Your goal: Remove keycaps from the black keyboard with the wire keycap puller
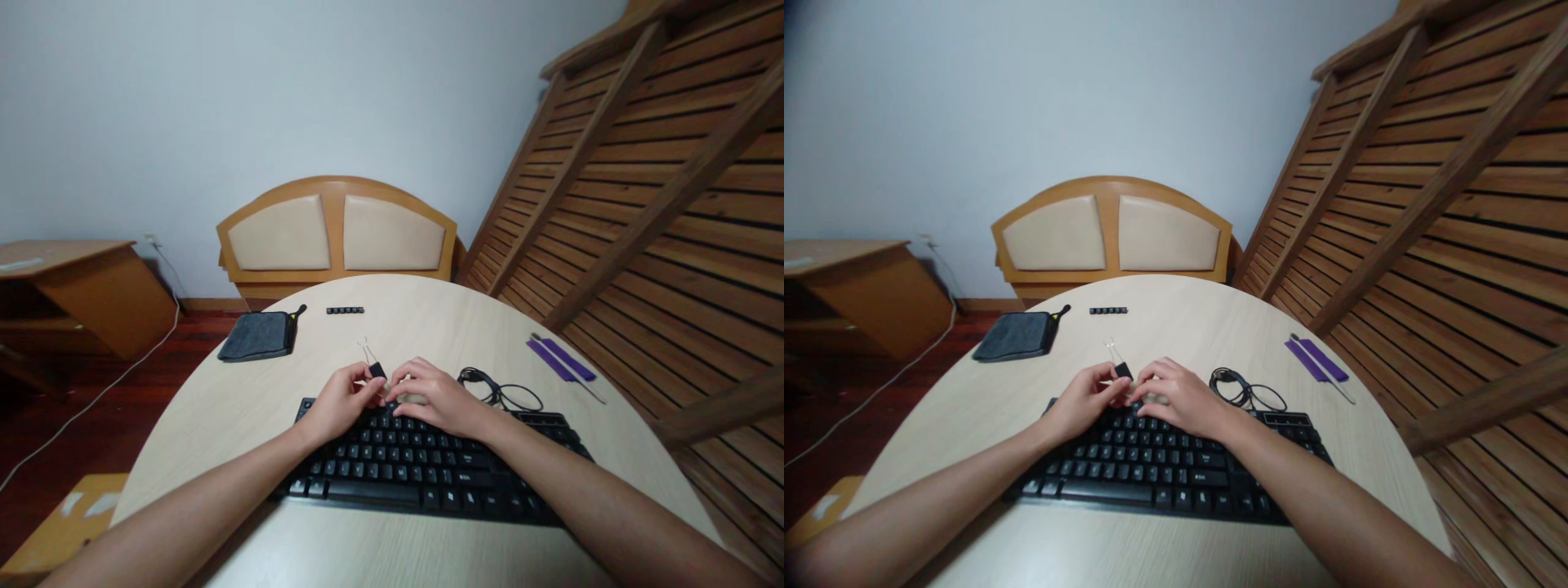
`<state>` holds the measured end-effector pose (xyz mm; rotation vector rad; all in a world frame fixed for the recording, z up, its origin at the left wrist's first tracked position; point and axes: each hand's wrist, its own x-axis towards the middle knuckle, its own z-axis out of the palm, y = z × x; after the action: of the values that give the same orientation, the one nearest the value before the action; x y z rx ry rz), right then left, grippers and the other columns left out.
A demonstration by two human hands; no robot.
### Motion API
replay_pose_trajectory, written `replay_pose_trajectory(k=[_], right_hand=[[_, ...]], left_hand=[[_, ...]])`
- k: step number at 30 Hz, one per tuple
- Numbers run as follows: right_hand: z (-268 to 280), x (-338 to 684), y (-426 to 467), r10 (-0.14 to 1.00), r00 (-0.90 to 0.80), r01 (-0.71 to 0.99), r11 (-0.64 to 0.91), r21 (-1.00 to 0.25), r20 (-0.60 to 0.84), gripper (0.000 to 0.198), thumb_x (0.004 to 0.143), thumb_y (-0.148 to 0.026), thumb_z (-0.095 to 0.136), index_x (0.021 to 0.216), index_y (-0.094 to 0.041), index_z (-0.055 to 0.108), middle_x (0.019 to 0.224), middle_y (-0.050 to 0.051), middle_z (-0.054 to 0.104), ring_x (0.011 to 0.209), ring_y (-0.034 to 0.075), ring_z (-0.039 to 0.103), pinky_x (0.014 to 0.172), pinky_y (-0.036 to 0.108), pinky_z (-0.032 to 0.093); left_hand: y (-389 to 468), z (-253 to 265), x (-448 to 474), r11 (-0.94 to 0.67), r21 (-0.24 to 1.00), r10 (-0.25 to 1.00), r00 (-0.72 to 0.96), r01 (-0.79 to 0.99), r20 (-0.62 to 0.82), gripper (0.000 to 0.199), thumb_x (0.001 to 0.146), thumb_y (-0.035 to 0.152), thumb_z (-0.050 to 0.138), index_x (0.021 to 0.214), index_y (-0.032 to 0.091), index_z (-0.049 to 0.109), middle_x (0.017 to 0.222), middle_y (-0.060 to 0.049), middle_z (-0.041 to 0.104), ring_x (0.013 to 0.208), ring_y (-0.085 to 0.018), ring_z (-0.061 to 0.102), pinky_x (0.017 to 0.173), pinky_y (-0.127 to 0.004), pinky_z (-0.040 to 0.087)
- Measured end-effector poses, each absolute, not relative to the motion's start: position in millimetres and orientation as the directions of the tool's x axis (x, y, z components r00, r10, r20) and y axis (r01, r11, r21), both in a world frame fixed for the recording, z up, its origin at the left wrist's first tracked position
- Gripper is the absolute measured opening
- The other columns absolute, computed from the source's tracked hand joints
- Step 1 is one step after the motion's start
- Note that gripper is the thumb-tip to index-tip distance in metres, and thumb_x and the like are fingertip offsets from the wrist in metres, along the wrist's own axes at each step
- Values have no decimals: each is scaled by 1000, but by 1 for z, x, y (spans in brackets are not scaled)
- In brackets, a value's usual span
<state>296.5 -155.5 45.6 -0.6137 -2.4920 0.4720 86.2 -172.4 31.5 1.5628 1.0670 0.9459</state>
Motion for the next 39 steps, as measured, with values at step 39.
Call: replay_pose_trajectory(k=[39], right_hand=[[21, 202, 45, 963, -190, 923, 242, -300, 192, 20, 86, -25, 56, 103, -27, 67, 105, 5, 70, 95, 19, 63, 79, 27, 44]], left_hand=[[-178, 32, 85, -188, 918, 956, 279, 348, 90, 22, 91, 36, 51, 79, 18, 53, 73, -1, 66, 68, -17, 61, 66, -27, 44]])
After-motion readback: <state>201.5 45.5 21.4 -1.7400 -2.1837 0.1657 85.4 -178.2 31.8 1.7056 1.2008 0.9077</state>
